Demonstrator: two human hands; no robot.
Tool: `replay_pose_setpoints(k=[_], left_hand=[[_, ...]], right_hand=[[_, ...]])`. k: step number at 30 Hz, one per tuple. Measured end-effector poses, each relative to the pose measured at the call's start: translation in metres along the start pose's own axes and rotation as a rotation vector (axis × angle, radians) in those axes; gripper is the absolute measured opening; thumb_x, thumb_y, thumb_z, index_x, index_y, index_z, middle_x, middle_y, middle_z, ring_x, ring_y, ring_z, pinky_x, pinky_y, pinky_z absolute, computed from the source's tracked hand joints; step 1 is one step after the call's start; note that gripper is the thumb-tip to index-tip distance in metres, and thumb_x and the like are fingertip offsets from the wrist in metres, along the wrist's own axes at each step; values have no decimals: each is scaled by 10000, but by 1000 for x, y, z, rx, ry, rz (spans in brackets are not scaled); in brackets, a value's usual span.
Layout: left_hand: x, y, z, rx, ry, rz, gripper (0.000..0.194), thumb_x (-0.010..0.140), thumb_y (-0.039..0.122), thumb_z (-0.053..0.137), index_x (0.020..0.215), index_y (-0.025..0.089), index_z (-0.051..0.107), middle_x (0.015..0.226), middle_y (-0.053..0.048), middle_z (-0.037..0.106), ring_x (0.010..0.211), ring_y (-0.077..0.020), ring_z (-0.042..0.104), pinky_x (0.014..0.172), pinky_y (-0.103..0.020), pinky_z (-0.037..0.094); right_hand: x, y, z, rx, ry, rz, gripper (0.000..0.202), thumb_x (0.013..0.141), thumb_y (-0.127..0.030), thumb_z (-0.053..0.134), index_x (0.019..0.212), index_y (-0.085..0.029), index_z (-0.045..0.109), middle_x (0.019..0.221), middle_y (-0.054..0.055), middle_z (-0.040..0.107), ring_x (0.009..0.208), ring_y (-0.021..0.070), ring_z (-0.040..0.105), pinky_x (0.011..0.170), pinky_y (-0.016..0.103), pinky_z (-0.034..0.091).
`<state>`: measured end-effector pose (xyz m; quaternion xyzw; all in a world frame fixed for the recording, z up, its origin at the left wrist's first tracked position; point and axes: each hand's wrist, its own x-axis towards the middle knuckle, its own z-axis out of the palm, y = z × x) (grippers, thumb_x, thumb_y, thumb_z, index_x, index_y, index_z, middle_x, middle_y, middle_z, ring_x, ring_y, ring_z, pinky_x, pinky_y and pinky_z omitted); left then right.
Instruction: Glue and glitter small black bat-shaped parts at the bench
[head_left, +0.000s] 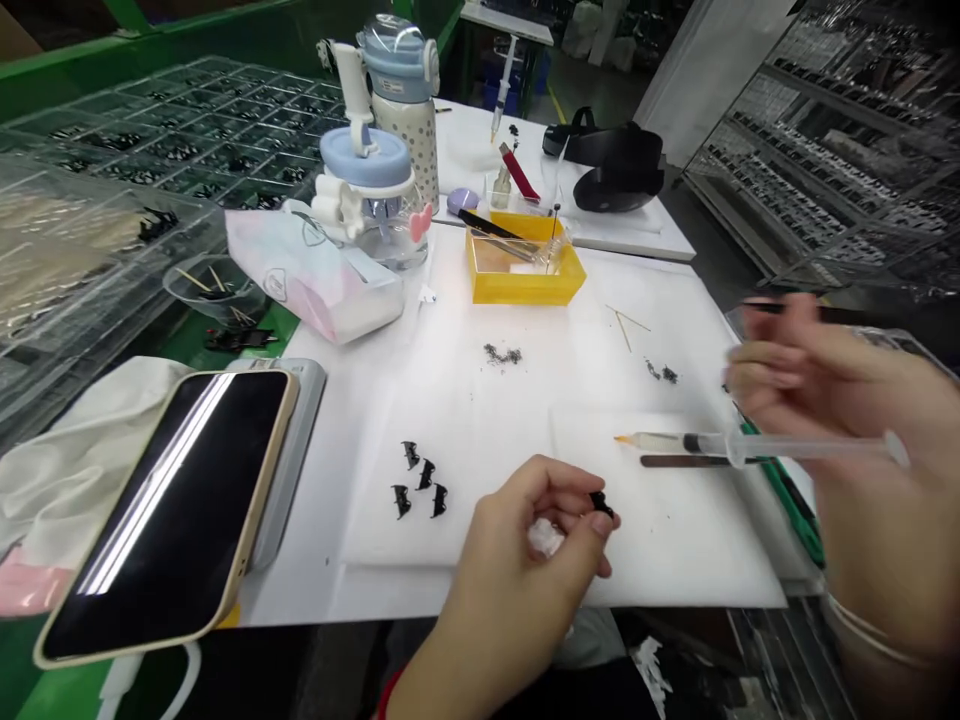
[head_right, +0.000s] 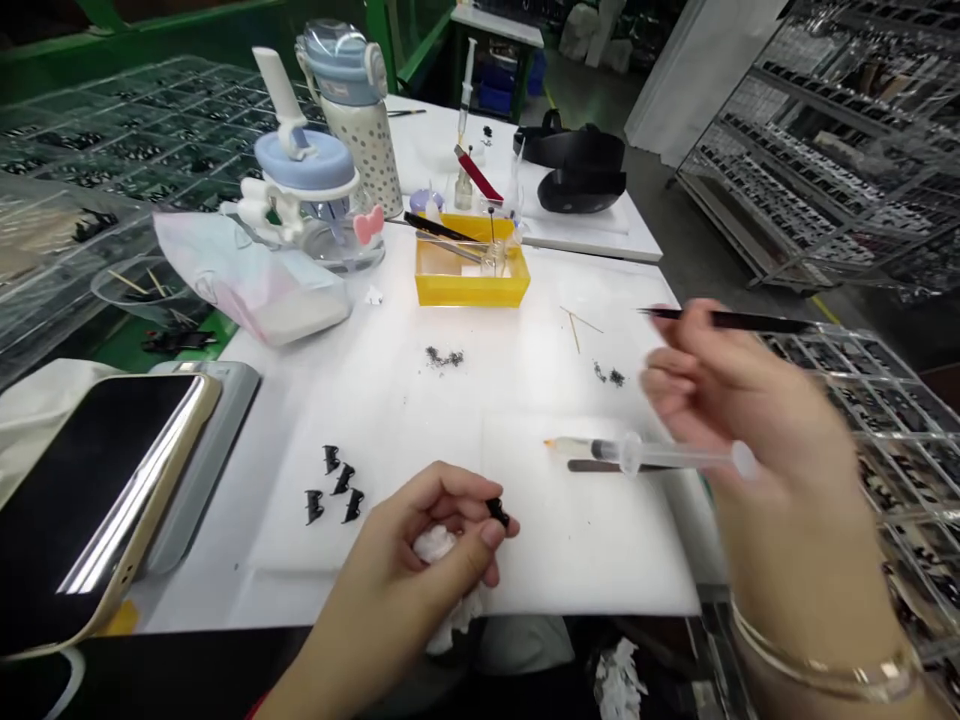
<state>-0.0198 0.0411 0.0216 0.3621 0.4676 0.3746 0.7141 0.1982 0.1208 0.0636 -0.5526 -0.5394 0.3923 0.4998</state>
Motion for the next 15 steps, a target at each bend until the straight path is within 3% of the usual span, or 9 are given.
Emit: replay_pose_setpoints(k=[1,3,4,9,15], left_hand=[[3,1,0,6,2,7,82,804,208,616,880,182,604,726,11,605,583,-104,576,568,-227,430],[9,1,-1,20,-1,21,85,802,210,610,880,176,601,725,9,602,590,-106,568,576,-234,422],[11,0,-2,21,-8,19,90,805,212,605,887,175,599,728,8,602,599,-107,568,587,-236,421],[12,-4,-9,-24,-96,-69,98,805,212,594,895,175,592,720,15,591,587,-96,568,565,-216,406],[10,2,-9,-90,-110,-139,79,793,189,591,870,179,606,691,33,555,608,-87,573,545,-187,411]], right_hand=[[13,-3,15,213,-57,239,270,879,-305,524,658,-165,591,636,-74,580,470,-27,392,399,183,298],[31,0,44,286,-123,362,81,781,-210,658,735,-171,605,707,-65,626,497,-22,453,426,129,352],[37,5,57,291,-147,381,102,739,-190,702,777,-174,609,721,-52,640,509,-6,487,440,128,384],[42,34,96,206,-262,280,213,710,-180,742,855,-162,587,706,-3,674,485,58,535,448,192,429],[37,42,106,109,-261,174,159,747,-120,691,835,-184,576,674,-27,656,432,56,504,423,209,404]])
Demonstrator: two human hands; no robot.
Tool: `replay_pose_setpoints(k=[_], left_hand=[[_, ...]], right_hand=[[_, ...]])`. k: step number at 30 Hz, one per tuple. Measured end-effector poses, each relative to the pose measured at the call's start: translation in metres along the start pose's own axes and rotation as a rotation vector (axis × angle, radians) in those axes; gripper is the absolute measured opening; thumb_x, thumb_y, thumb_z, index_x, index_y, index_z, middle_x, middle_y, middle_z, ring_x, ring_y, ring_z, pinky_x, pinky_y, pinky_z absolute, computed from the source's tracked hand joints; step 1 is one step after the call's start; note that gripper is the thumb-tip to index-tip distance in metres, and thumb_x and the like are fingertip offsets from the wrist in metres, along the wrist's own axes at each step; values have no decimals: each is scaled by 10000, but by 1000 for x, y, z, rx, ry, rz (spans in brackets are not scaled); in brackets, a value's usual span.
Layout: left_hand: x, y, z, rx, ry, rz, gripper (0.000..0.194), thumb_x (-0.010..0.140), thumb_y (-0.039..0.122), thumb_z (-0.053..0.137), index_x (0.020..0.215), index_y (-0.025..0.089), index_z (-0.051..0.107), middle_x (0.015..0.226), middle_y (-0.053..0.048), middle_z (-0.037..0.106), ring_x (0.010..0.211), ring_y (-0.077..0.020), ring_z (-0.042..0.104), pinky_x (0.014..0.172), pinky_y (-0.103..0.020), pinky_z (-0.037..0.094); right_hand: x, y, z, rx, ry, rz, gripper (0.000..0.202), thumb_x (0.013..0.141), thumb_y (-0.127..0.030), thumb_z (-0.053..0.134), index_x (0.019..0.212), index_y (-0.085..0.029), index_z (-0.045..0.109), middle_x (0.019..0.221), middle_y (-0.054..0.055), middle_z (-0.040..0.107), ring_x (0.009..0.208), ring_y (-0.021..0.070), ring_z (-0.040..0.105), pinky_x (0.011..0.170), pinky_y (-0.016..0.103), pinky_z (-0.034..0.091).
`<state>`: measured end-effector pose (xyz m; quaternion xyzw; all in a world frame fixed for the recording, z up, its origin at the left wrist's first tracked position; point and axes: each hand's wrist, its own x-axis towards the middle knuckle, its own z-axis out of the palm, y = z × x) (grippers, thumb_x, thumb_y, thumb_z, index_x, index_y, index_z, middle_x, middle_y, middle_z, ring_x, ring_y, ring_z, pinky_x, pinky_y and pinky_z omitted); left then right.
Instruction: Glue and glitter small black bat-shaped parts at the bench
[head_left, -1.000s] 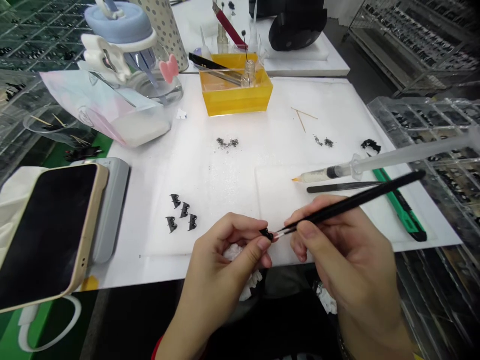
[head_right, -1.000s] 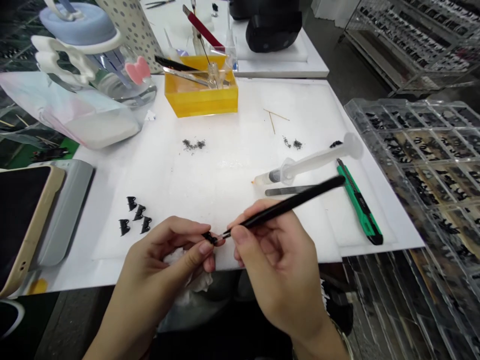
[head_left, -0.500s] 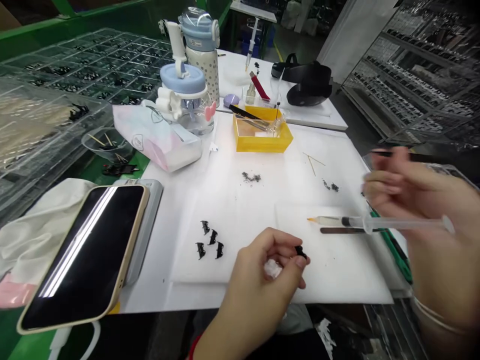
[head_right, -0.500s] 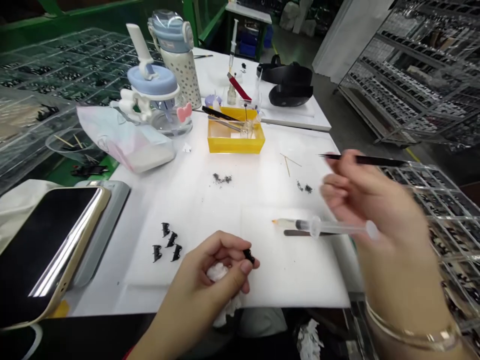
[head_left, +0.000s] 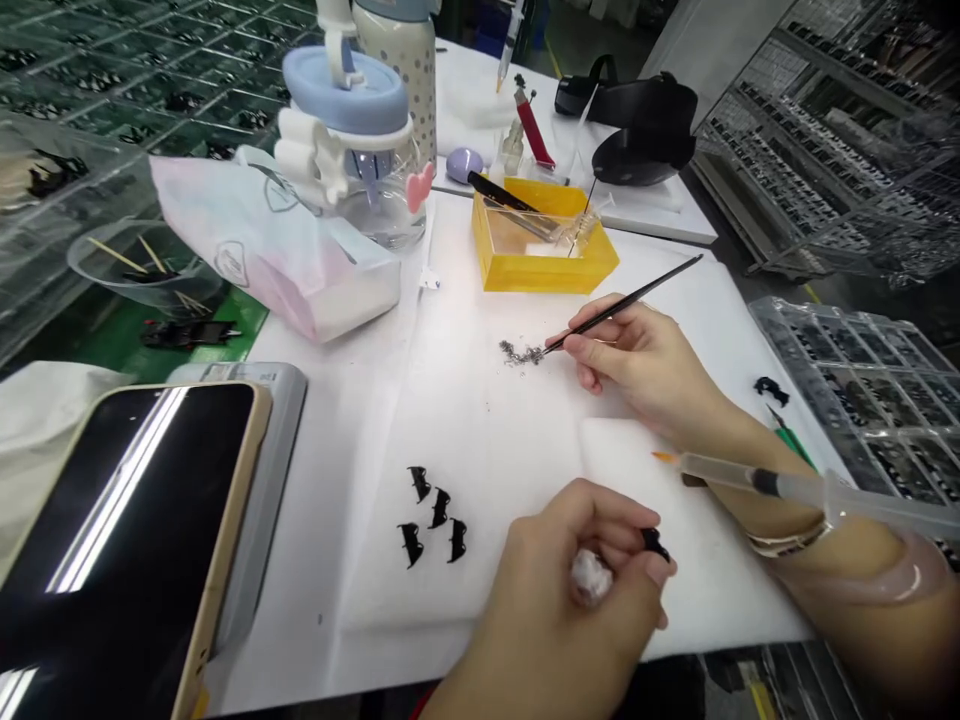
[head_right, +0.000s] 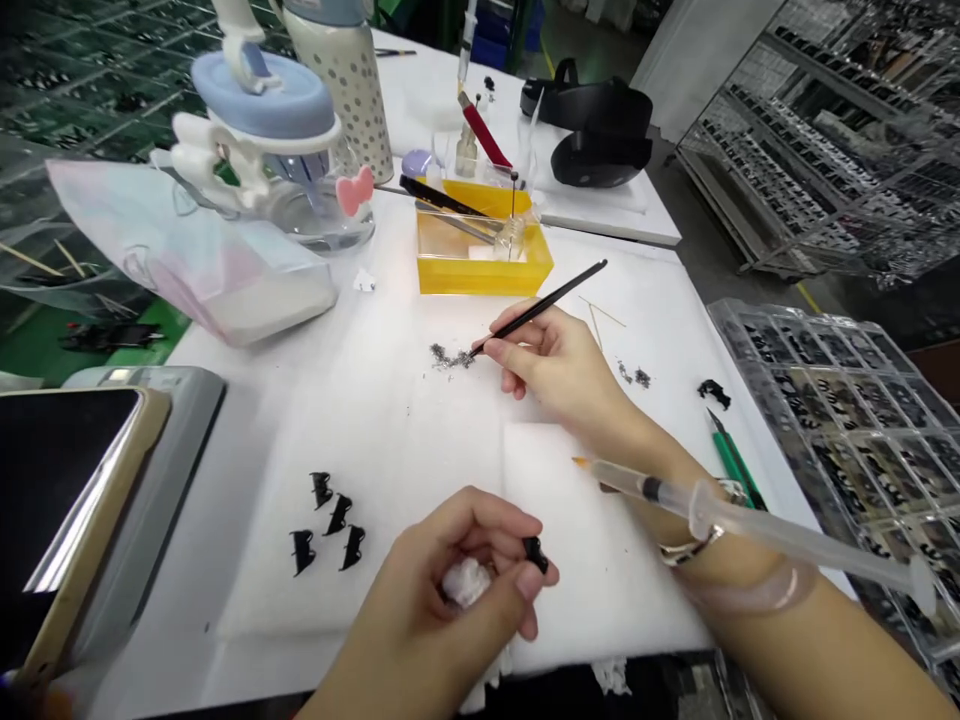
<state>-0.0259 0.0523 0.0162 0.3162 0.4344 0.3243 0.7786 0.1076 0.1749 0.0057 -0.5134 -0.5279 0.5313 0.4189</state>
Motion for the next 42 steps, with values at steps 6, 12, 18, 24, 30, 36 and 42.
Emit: replay_pose_setpoints(k=[6,12,18,24,30,36,42], left_hand=[[2,-2,-1,-2,-35,-8,103,759,205,601,859,185,615,721,19,573,566,-90,549,552,-221,412],[5,-7,-5,67,-58,34,133,779,230,593,901,200,635,739,-1,594,605,-123,561,576,-257,419],[6,-7,-6,112,-93,81,142,806,231,583,935,192,628,705,8,594,573,-104,543,530,-227,391],[4,-9,-6,143,-88,68,151,808,256,589,945,211,635,694,8,598,575,-106,532,524,-221,388],[4,-6,-6,179,-83,40,147,809,268,589,939,215,631,657,14,593,575,-109,513,514,-217,374],[6,-6,-7,192,-97,40,150,821,265,576,953,212,624,647,22,587,516,-88,453,482,-210,346],[4,-6,-5,183,-91,44,142,823,259,573,947,211,622,644,21,582,535,-93,464,480,-204,339]], right_hand=[[-1,0,2,-118,-22,-63,147,763,-107,678,824,-190,573,767,-3,691,414,54,497,394,227,383],[-2,0,3,-132,-47,-109,164,761,-56,659,826,-179,573,813,14,706,413,47,480,404,232,394],[0,0,3,-131,-38,-75,169,760,-70,666,821,-198,573,784,2,705,397,48,464,367,231,363],[0,2,2,-157,-34,-58,162,775,-94,665,859,-197,572,746,-6,683,403,48,462,362,225,354],[1,2,1,-137,-39,-65,163,788,-118,665,878,-204,561,656,-36,614,412,55,447,377,233,342],[3,3,1,-160,-38,-47,153,791,-147,673,876,-209,563,638,-38,595,421,59,439,374,230,343],[2,5,0,-153,-41,-50,169,781,-186,697,874,-213,560,688,-21,622,430,60,439,375,233,341]])
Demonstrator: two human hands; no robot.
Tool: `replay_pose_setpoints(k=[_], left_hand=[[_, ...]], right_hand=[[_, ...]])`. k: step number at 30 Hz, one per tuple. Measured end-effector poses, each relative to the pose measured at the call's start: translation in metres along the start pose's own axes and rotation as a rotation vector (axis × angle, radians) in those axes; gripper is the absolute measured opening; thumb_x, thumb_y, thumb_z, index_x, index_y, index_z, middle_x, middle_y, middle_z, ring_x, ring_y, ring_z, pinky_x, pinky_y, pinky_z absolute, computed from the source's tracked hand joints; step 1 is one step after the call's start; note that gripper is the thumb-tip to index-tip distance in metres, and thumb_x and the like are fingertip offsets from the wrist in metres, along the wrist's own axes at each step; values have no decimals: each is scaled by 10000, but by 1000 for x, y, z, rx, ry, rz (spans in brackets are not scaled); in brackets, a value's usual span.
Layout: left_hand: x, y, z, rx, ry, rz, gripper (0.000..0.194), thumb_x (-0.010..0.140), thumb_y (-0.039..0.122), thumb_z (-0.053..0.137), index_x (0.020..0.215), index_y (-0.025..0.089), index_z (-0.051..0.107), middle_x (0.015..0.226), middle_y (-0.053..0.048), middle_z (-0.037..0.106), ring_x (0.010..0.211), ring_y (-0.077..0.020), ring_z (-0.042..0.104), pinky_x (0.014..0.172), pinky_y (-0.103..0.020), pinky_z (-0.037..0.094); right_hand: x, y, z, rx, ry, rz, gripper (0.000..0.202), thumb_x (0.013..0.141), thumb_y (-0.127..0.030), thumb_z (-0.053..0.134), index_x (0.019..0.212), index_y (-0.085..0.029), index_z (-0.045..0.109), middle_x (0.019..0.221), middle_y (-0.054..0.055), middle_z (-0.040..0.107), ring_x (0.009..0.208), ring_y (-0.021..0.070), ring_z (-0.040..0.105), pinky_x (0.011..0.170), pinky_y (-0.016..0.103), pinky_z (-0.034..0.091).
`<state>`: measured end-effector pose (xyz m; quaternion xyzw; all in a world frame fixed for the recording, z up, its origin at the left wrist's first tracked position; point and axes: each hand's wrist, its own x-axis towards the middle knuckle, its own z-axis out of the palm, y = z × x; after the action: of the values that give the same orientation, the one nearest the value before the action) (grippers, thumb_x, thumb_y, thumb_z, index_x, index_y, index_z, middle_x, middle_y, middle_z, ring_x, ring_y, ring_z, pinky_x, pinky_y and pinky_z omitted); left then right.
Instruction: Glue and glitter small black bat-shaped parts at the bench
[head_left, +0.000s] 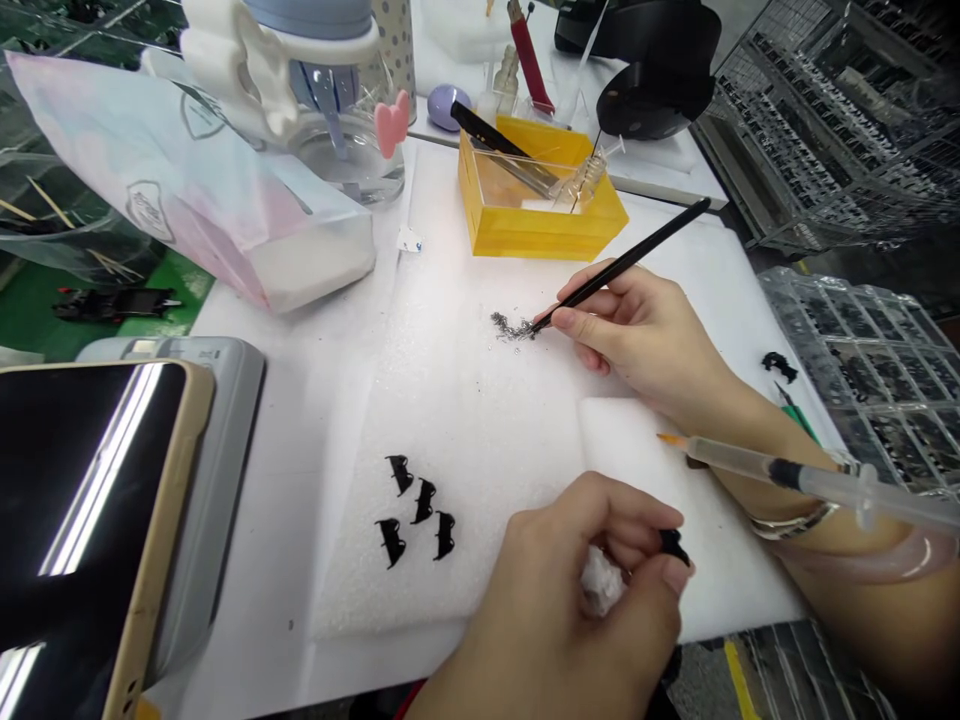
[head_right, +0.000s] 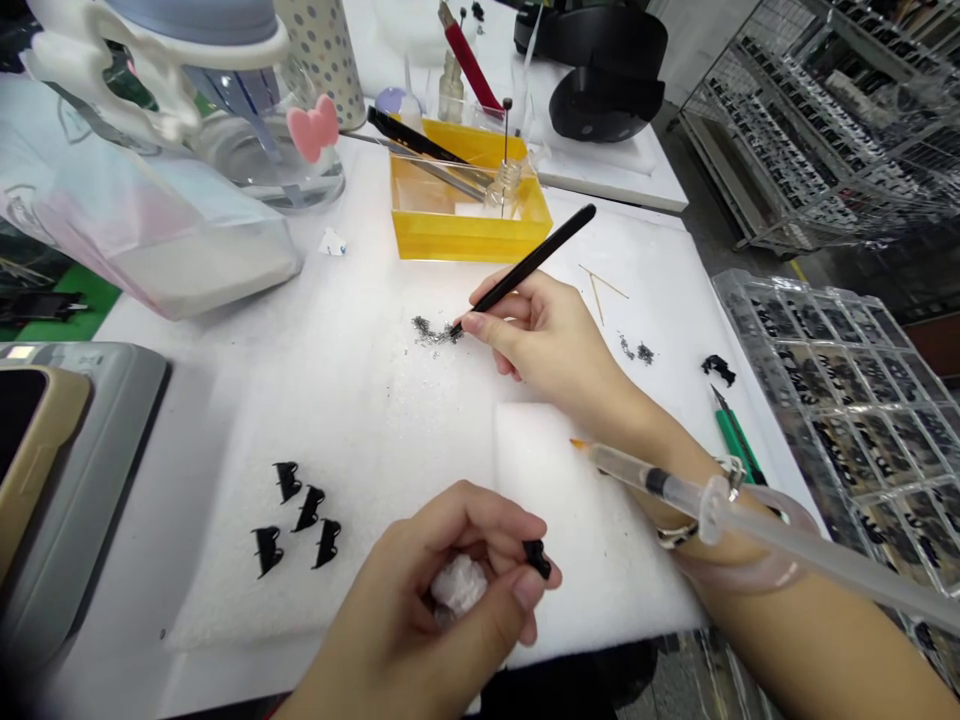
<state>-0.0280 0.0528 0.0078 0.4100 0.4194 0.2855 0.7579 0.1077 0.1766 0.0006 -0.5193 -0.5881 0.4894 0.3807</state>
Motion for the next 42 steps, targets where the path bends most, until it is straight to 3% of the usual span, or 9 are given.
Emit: replay_pose_setpoints(k=[42], left_hand=[[0,1,-2,12,-19,-14,147,836,259,566,965,232,633,779,-4,620,623,-105,525,496,-203,353]], right_hand=[[2,-5,0,7,-12,13,143,789,-124,666,857,-208,571,750,-1,684,406,47,413,367,228,303]])
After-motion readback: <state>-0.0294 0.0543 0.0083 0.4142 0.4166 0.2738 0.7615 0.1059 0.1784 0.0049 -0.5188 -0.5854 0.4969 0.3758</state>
